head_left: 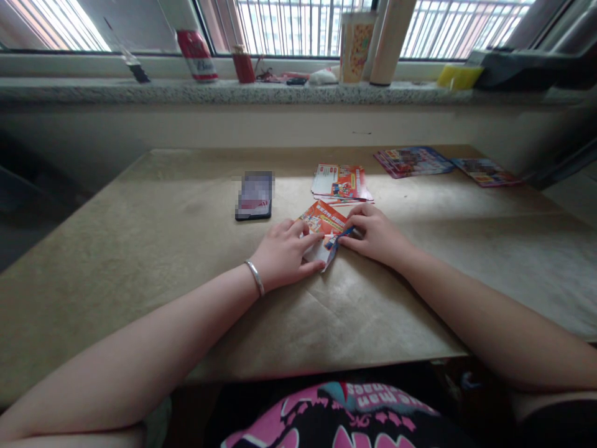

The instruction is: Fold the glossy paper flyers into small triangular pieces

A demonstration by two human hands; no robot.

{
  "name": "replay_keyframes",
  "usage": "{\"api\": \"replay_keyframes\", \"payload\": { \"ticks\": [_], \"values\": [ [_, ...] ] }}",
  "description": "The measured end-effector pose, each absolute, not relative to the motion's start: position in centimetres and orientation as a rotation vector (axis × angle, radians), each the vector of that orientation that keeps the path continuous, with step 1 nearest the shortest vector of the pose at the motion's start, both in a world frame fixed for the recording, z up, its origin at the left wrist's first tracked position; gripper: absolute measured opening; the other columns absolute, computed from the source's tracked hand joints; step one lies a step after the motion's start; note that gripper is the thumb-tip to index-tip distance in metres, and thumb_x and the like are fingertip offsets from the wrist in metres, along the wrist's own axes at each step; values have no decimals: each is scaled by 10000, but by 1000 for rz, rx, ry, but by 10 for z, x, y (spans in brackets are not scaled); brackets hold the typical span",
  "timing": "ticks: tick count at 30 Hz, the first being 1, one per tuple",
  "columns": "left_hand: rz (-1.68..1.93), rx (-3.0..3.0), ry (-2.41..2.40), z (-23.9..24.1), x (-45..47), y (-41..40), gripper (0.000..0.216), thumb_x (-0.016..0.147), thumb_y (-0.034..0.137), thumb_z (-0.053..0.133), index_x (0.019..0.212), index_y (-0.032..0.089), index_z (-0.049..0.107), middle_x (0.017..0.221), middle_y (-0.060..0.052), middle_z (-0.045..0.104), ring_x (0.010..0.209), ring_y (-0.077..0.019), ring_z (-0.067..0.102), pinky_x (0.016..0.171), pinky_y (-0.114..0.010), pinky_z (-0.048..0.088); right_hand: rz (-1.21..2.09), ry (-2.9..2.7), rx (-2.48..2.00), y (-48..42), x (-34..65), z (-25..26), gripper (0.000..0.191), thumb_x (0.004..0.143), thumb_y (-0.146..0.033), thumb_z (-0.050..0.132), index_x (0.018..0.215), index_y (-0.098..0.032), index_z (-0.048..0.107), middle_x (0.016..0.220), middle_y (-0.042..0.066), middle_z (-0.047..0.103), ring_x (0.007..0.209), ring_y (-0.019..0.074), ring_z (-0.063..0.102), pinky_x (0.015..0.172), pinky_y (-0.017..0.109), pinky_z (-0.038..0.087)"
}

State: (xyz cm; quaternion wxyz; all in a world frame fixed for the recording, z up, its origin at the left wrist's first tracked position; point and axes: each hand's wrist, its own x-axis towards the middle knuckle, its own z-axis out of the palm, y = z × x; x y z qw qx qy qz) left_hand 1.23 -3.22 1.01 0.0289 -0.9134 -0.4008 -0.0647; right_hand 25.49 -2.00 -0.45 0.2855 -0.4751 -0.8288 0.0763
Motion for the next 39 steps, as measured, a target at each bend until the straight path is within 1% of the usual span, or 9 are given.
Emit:
{"api": "replay_keyframes", "payload": {
  "ticks": [5,13,18,21,26,30,32,36,39],
  "values": [
    [-194,-2802,-1254,11,14,-34,598,853,633,494,1336,283,534,1218,-80,543,1084,-277,472,960,-422,381,200,-2087,-1397,-21,254,-4,272,739,-426,722,919,-225,685,1048,85,524,1012,242,552,929,422,481],
    [-223,-2810,-1238,11,15,-35,646,815,681,514,1321,281,542,1186,-90,559,1081,-290,482,952,-433,362,337,-2036,-1372,-18,251,1,221,793,-411,673,793,-197,621,863,55,618,751,175,574,672,331,501],
    [-229,-2805,-1216,11,15,-34,657,816,688,505,1324,272,535,1185,-92,561,1083,-291,485,953,-435,355,423,-1936,-1352,-16,252,-2,164,775,-361,681,803,-208,629,880,36,678,743,168,618,643,320,516],
    [-218,-2803,-1217,11,15,-34,682,815,698,500,1336,259,522,1195,-93,561,1093,-290,488,969,-435,350,520,-1834,-1352,-18,250,0,161,757,-342,690,810,-215,606,801,14,683,705,163,641,623,312,520],
    [-241,-2768,-1240,9,16,-35,711,801,694,527,1330,220,506,1239,-102,557,1121,-296,491,981,-438,353,702,-1645,-1362,-22,247,2,405,699,-307,745,1034,-233,530,652,-42,661,580,153,627,554,290,504],
    [-253,-2746,-1263,8,17,-35,708,780,687,557,1261,168,535,1267,-128,558,1144,-307,493,990,-436,353,725,-1677,-1329,-19,248,-6,246,723,-371,731,828,-216,573,756,16,697,662,169,651,607,316,524],
    [-251,-2743,-1274,8,18,-35,741,776,694,553,1275,148,523,1269,-139,562,1151,-313,493,998,-436,346,663,-1709,-1337,-18,249,-8,260,728,-398,727,733,-211,547,740,14,675,655,162,628,599,312,510],
    [-255,-2736,-1265,8,17,-35,854,785,690,542,1425,149,382,1297,-145,548,1156,-315,492,994,-435,336,633,-1717,-1351,-20,248,-6,342,735,-455,712,666,-216,477,605,-30,574,548,129,534,518,276,431],
    [-255,-2742,-1262,8,16,-34,900,787,688,537,1479,165,297,1302,-137,544,1140,-311,497,979,-428,337,645,-1737,-1337,-22,248,-3,337,779,-485,663,677,-216,487,617,-21,582,554,130,531,528,278,429]
  ]
}}
